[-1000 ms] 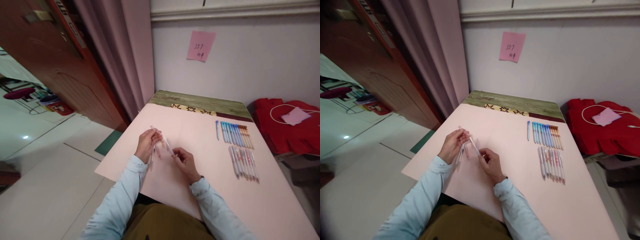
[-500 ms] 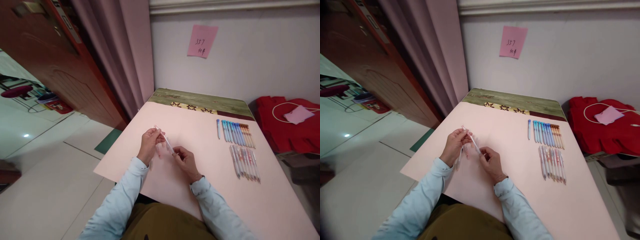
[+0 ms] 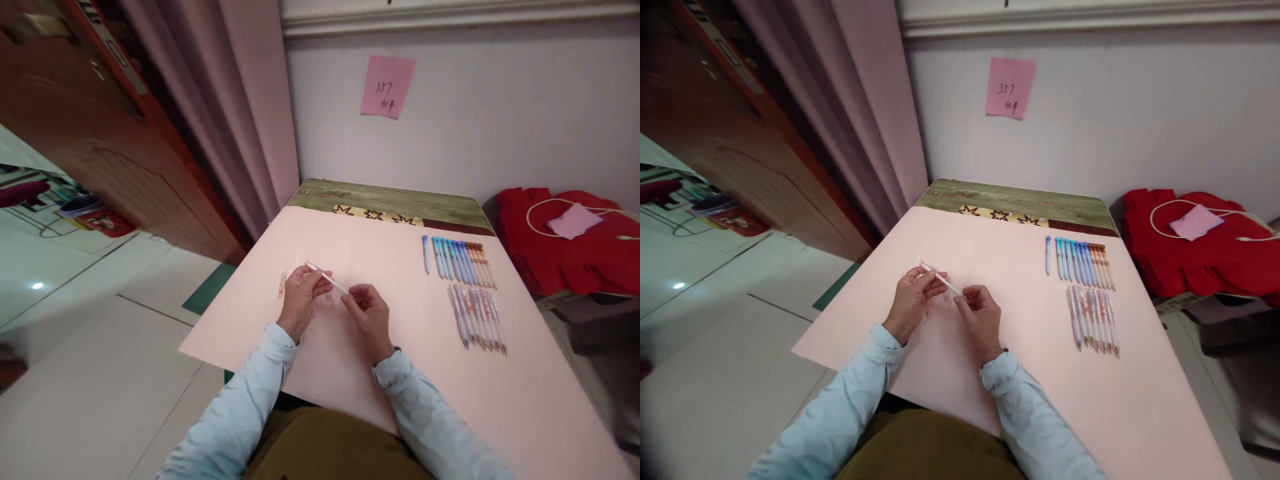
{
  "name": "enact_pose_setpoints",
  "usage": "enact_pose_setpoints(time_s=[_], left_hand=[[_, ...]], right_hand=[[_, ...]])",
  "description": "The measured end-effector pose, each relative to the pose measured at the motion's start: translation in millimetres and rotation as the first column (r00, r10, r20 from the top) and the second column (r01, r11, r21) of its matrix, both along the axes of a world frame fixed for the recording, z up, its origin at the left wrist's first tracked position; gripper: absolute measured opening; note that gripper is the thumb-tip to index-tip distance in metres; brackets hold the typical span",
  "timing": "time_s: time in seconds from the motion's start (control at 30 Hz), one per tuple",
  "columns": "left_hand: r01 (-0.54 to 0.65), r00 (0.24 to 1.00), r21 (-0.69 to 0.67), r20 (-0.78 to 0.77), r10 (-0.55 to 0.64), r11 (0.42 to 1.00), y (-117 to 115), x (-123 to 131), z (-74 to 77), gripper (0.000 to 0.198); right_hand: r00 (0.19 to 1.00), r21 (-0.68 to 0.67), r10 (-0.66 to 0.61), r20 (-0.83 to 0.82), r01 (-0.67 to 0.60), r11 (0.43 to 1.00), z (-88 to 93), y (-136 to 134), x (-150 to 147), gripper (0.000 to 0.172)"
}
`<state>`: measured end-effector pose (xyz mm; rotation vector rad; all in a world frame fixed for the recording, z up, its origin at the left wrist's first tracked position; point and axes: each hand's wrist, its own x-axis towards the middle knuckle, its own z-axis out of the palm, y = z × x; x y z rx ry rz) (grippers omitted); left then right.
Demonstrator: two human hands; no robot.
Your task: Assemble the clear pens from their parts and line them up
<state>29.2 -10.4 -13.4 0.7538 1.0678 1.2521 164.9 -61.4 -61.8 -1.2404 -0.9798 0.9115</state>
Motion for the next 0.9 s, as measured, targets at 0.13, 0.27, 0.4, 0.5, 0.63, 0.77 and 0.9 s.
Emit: enact_pose_setpoints(time_s=[0.13, 0.27, 0.4, 0.5, 0.63, 0.77, 0.9], left_hand=[[0.027, 1.0, 0.002, 0.004, -0.027, 1.0, -2.3, 4.2, 0.9, 0.029], [0.056, 0.998, -0.002, 0.022, -0.056, 0.998, -4.5, 8.4, 4.5, 0.028], [0.045, 0.999, -0.004, 0.022, -0.045, 0.999, -7.0, 12.1, 8.4, 0.029], [0.075, 0.997, -0.014, 0.006, -0.075, 0.997, -11.3, 14.8, 9.4, 0.029], [0.122, 0.992, -0.027, 0.0, -0.122, 0.992, -16.4, 16.9, 8.0, 0.032], [0.072, 0.997, 0.008, 0.019, -0.072, 0.997, -12.6, 13.0, 6.4, 0.033], [0.025, 1.0, 0.042, 0.015, -0.026, 0.999, -7.4, 7.3, 7.1, 0.033]], right_hand=[[1.0, 0.001, -0.018, -0.001, 0.018, 1.0, 3.8, -1.0, 0.0, 0.027], [1.0, -0.016, 0.003, -0.016, -0.004, 1.0, 4.7, -1.6, 1.4, 0.028], [0.999, -0.053, 0.024, -0.034, -0.026, 0.998, 4.9, -1.6, 2.5, 0.034], [0.999, -0.075, 0.041, -0.01, -0.042, 0.996, 5.6, -2.3, 2.9, 0.042], [0.998, -0.103, 0.054, 0.038, -0.05, 0.993, 8.2, -4.1, 3.5, 0.053], [0.998, -0.073, 0.068, 0.01, -0.067, 0.995, 8.8, -3.3, 2.9, 0.039], [0.995, 0.001, 0.09, -0.049, -0.09, 0.996, 4.5, -1.4, 0.5, 0.037]])
